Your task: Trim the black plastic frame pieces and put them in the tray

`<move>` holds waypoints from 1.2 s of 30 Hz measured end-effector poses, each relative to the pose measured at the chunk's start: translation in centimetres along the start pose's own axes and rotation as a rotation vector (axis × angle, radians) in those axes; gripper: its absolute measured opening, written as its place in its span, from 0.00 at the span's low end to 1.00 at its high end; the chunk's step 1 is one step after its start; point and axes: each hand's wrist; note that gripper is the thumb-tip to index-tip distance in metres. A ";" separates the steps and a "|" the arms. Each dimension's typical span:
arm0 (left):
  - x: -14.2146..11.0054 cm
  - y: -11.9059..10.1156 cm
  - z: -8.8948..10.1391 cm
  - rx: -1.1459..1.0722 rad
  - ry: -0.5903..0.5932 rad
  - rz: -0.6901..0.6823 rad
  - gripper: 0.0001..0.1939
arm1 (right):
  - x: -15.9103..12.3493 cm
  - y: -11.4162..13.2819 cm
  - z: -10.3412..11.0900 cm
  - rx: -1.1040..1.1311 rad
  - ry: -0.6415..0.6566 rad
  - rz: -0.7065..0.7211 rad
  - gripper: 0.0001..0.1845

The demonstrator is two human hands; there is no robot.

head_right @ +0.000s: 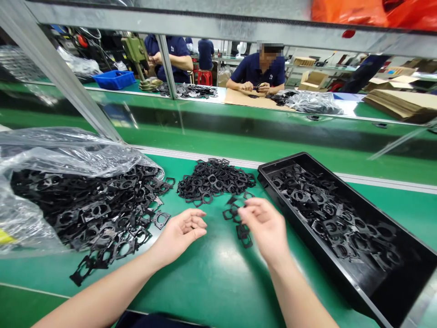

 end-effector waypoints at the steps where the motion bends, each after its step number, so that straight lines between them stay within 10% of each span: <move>1: -0.3 -0.3 0.4 0.090 -0.024 -0.029 0.13 | 0.9 0.6 1.1 0.090 -0.146 0.133 0.17; 6: -0.8 -2.4 4.4 0.752 -0.080 -0.217 0.07 | 3.7 1.8 4.8 0.301 -0.509 0.230 0.28; 10: 2.0 -2.6 8.3 1.417 -0.095 -0.059 0.09 | 2.5 0.6 2.8 0.160 -0.288 0.204 0.33; 19: 7.7 -0.2 11.1 1.559 -0.004 -0.053 0.11 | 0.8 -2.7 0.9 -0.608 0.184 0.186 0.12; 36: 3.8 -0.5 15.1 1.420 0.016 -0.398 0.18 | 0.2 -3.4 -0.4 -1.268 0.483 0.342 0.13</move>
Point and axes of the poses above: each hand's wrist, its own x-axis towards the middle knuckle, its own z-axis out of the back of the hand, y = z × x, and after that the axes turned 14 degrees about x, right-handed
